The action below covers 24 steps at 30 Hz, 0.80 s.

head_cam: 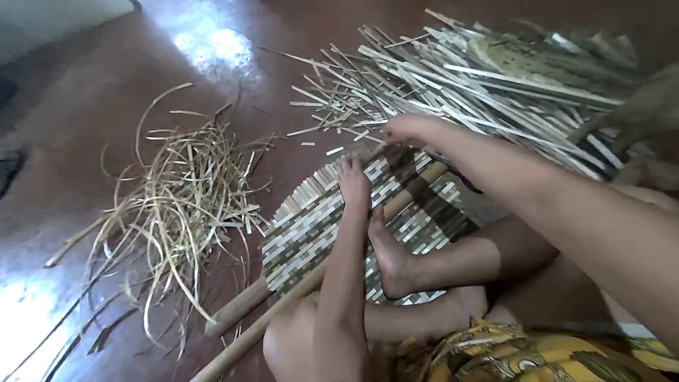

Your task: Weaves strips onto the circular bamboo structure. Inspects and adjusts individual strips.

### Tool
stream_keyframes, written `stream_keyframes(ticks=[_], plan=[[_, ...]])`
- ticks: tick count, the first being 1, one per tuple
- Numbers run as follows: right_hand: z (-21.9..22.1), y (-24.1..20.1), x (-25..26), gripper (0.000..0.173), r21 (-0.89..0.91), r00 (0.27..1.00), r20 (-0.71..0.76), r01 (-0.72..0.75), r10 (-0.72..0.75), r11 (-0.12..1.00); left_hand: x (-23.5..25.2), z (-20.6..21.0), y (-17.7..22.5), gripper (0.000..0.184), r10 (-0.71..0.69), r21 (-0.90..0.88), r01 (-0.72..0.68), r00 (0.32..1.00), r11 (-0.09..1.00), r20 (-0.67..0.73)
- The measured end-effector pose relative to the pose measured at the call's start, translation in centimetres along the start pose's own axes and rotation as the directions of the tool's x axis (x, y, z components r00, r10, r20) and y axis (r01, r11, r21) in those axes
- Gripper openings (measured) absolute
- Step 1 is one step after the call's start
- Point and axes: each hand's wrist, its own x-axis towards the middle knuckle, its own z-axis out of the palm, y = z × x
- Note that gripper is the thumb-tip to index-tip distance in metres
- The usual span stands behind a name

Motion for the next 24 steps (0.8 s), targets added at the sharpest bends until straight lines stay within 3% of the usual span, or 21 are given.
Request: stream_keyframes(ticks=[3, 5, 12, 17, 21, 24], plan=[[0.7, -1.7, 2.1, 0.035, 0.016, 0.977, -0.215, -0.014, 0.017, 1.000, -0.1, 1.4, 0.6, 0.034, -0.127, 0.004, 0.128, 0.992, 0.992, -0.017], [0.9, -2.9, 3.6, 0.035, -0.008, 0.966, -0.258, 0.028, -0.029, 1.000, -0.3, 1.6, 1.2, 0.037, -0.155, 0.040, 0.157, 0.987, 0.987, -0.040], [1.8, -4.8, 6.7, 0.033, -0.081, 0.972, -0.140, 0.180, -0.190, 0.980, -0.4, 0.3, 2.6, 0.044, -0.189, 0.120, 0.183, 0.981, 0.976, 0.037], [-1.3, -6.0, 2.1, 0.028, -0.148, 0.997, -0.014, -0.077, 0.075, 0.986, 0.0, 0.8, 1.7, 0.040, -0.157, 0.175, 0.144, 0.986, 0.974, 0.059], [-3.6, -6.8, -0.3, 0.021, -0.215, 0.999, -0.038, 0.006, -0.014, 0.977, 0.3, 1.3, 0.8, 0.037, -0.112, 0.169, 0.103, 0.993, 0.980, 0.043], [-2.3, -6.7, -2.4, 0.018, -0.175, 0.994, -0.092, 0.046, -0.063, 0.983, 0.3, 1.4, 0.6, 0.041, -0.101, 0.165, 0.090, 0.993, 0.982, 0.058]])
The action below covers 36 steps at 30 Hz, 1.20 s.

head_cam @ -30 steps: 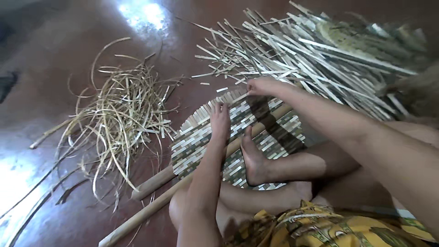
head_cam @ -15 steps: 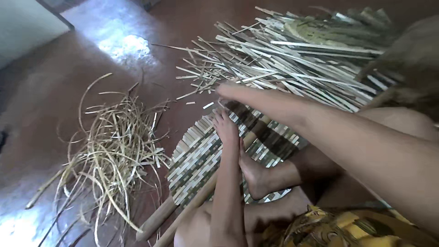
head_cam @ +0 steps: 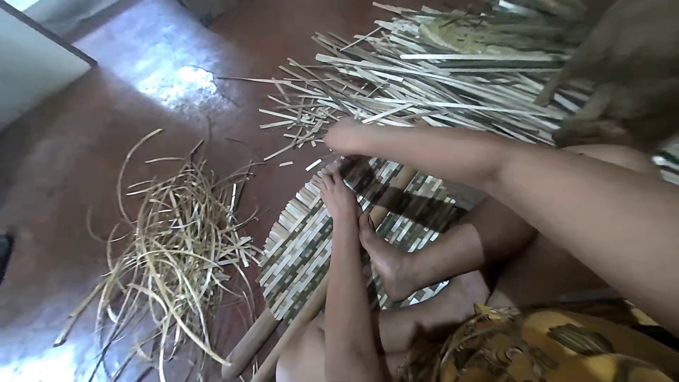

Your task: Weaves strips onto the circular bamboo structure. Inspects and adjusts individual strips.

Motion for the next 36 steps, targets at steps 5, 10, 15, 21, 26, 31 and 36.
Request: stream_keyframes(ticks=[5, 10, 15, 21, 26, 31, 36], plan=[[5.4, 5.9, 2.5, 0.029, 0.184, 1.000, 0.005, -0.004, 0.003, 0.983, -0.1, 0.7, -0.2, 0.051, 0.022, 0.051, -0.026, 0.997, 0.998, 0.068], [5.0, 7.7, 2.9, 0.030, 0.223, 0.995, 0.087, 0.033, -0.054, 0.974, 0.1, 0.1, 0.1, 0.038, 0.081, 0.055, -0.077, 0.994, 0.995, -0.073], [6.0, 8.4, 2.2, 0.033, 0.335, 0.999, 0.033, 0.000, -0.012, 0.942, 5.4, -2.1, 1.3, 0.042, 0.146, -0.064, -0.141, 0.986, 0.988, 0.078], [9.4, 2.3, 3.0, 0.025, 0.335, 0.973, -0.090, -0.170, 0.211, 0.927, 7.8, -2.3, 1.9, 0.040, 0.057, 0.066, -0.086, 0.934, 0.994, 0.353], [7.6, 4.8, 0.7, 0.031, 0.344, 0.997, -0.061, -0.031, 0.055, 0.939, 8.1, -3.2, 2.0, 0.040, 0.073, 0.007, -0.083, 0.912, 0.997, 0.403], [7.7, 9.0, 0.5, 0.034, 0.379, 0.960, -0.119, 0.281, -0.254, 0.882, 8.3, -3.6, 1.1, 0.038, 0.158, -0.078, -0.138, 0.880, 0.987, 0.448], [8.0, 7.5, 0.5, 0.034, 0.499, 0.990, -0.129, 0.021, 0.050, 0.867, 7.5, -4.0, 2.7, 0.039, 0.064, 0.056, -0.096, 0.907, 0.994, 0.416]])
